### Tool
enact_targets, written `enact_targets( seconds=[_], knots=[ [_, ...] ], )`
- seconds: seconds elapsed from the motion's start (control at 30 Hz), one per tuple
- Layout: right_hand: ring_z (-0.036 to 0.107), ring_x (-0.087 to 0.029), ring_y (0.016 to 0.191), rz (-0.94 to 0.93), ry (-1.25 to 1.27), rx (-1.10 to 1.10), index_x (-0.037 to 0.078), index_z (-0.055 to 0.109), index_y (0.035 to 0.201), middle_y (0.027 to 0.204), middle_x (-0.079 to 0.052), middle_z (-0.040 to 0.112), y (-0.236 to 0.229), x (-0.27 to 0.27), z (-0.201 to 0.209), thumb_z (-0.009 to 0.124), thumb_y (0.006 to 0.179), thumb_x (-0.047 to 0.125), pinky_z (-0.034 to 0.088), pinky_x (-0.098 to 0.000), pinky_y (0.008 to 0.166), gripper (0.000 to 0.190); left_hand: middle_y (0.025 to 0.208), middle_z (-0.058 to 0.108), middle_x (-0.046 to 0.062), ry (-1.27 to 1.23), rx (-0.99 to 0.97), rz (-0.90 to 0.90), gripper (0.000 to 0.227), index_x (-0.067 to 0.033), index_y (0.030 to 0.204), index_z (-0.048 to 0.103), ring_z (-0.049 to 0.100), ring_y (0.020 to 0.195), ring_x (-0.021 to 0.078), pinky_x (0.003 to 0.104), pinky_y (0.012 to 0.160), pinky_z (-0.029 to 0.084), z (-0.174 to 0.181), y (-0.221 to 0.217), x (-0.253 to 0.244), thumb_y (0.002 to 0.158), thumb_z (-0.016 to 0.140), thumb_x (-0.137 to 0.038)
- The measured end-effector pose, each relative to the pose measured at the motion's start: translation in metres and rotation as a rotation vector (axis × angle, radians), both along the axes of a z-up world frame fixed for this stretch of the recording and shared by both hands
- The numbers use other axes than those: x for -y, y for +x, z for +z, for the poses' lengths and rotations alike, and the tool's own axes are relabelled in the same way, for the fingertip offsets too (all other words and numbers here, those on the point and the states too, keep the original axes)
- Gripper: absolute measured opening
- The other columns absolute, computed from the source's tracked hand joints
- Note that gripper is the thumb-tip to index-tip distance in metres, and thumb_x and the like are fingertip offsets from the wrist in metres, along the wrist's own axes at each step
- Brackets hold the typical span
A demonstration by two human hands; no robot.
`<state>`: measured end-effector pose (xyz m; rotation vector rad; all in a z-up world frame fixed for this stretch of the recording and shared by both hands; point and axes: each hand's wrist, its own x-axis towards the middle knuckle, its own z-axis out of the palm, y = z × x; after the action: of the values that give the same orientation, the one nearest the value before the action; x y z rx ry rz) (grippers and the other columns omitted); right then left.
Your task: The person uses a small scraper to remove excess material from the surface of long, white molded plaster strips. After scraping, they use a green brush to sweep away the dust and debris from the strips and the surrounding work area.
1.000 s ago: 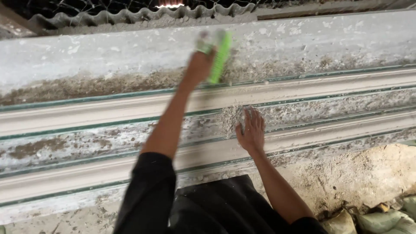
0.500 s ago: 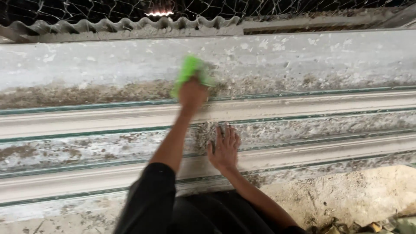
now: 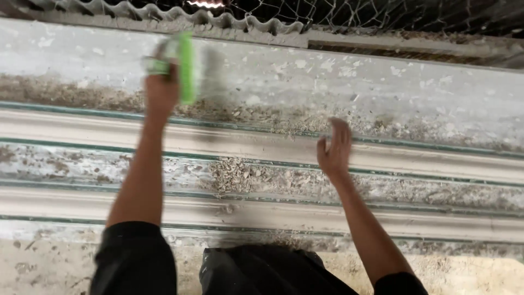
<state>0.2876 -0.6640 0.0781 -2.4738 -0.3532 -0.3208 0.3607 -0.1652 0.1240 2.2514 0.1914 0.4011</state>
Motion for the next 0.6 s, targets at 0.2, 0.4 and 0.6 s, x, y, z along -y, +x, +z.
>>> enact_targets(
  seconds=[0.2, 0.4, 0.6],
  knots=[
    [0.028, -0.039, 0.152, 0.064, -0.408, -0.102, 0.010, 0.040, 0.155, 0.162, -0.021, 0.036, 0.025, -0.018, 0.013, 0.045, 0.102, 0.036, 0.020, -0.0596, 0.125, 0.059, 0.107, 0.077, 0.021, 0.400, 0.049, 0.347, 0.045, -0.0074, 0.158, 0.049, 0.074, 0.080, 0.0324, 0.047, 0.062, 0.060, -0.014, -0.009, -0.121, 0.114, 0.051, -0.019],
    [0.026, -0.040, 0.152, -0.005, -0.424, -0.248, 0.010, 0.036, 0.157, 0.162, -0.024, 0.032, 0.033, -0.018, 0.008, 0.042, 0.102, 0.045, 0.015, -0.0568, 0.126, 0.065, 0.089, 0.073, 0.014, 0.467, -0.273, 0.172, 0.030, -0.0088, 0.106, 0.070, 0.066, 0.072, 0.0271, 0.049, 0.065, 0.055, -0.151, 0.089, 0.132, 0.101, 0.059, -0.036],
    [0.022, -0.041, 0.147, -0.061, -0.383, -0.404, -0.008, 0.028, 0.153, 0.156, -0.030, 0.026, 0.032, 0.004, -0.055, 0.048, 0.099, 0.055, 0.013, -0.0512, 0.120, 0.085, 0.080, 0.070, 0.011, 0.215, -0.427, -0.604, 0.071, -0.0237, 0.165, 0.013, 0.060, 0.052, 0.0190, 0.034, 0.043, 0.055, 0.040, 0.046, 0.408, 0.105, 0.045, -0.046]
  ],
)
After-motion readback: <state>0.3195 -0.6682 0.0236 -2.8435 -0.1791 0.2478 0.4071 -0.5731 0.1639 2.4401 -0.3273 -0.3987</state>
